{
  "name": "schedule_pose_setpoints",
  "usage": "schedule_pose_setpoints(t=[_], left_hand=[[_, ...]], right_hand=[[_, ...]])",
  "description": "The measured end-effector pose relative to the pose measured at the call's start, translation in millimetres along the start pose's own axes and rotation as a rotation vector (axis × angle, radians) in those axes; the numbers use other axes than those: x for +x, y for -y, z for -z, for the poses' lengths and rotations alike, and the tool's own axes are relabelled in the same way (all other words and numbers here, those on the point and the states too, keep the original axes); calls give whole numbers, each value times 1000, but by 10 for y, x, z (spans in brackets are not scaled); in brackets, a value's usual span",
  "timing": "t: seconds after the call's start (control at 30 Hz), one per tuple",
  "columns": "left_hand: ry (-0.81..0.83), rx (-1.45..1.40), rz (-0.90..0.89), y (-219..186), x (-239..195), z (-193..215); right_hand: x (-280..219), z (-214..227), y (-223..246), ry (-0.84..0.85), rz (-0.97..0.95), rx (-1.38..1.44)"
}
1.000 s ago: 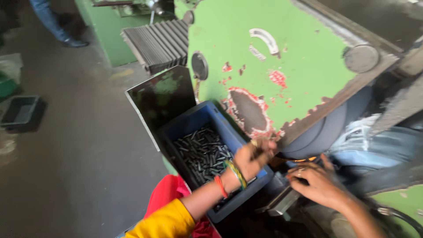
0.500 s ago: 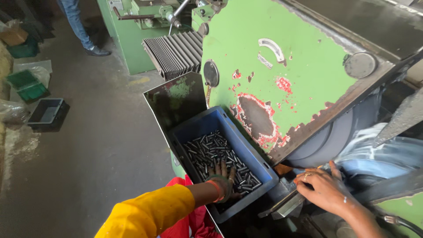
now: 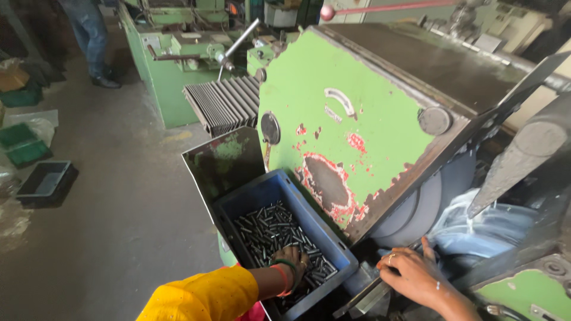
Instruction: The person repeatedly picks small metal parts from a blue bin and presses them against a rotating grinding wheel to smooth or deburr their surfaces. The person handles the parts one at a time, rotating them as needed, and returns them to the bin after each pass.
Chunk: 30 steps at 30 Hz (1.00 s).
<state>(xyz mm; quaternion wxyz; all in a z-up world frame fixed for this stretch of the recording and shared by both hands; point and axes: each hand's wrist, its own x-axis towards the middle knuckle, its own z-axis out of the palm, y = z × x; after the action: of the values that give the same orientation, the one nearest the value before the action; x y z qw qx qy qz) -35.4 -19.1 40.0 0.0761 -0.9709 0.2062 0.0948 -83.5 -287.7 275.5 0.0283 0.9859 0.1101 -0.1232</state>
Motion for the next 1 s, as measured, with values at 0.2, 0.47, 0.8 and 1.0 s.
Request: schedule_pose_setpoints(t=[0.2,0.47,0.8,1.0], left_hand=[[-27,-282,-166,190,265,-196],[-170,-773,-21,357,379,-59],[384,-2793,-18,738,-526,943],[137,-2133,70,538,-717,1198]], right_hand=[[4,-2,-17,-19,4,23],[19,41,6,56,-21,10],[102,-118,-51,-17,-28,-20],[79,-112,-68,-38,13,19]])
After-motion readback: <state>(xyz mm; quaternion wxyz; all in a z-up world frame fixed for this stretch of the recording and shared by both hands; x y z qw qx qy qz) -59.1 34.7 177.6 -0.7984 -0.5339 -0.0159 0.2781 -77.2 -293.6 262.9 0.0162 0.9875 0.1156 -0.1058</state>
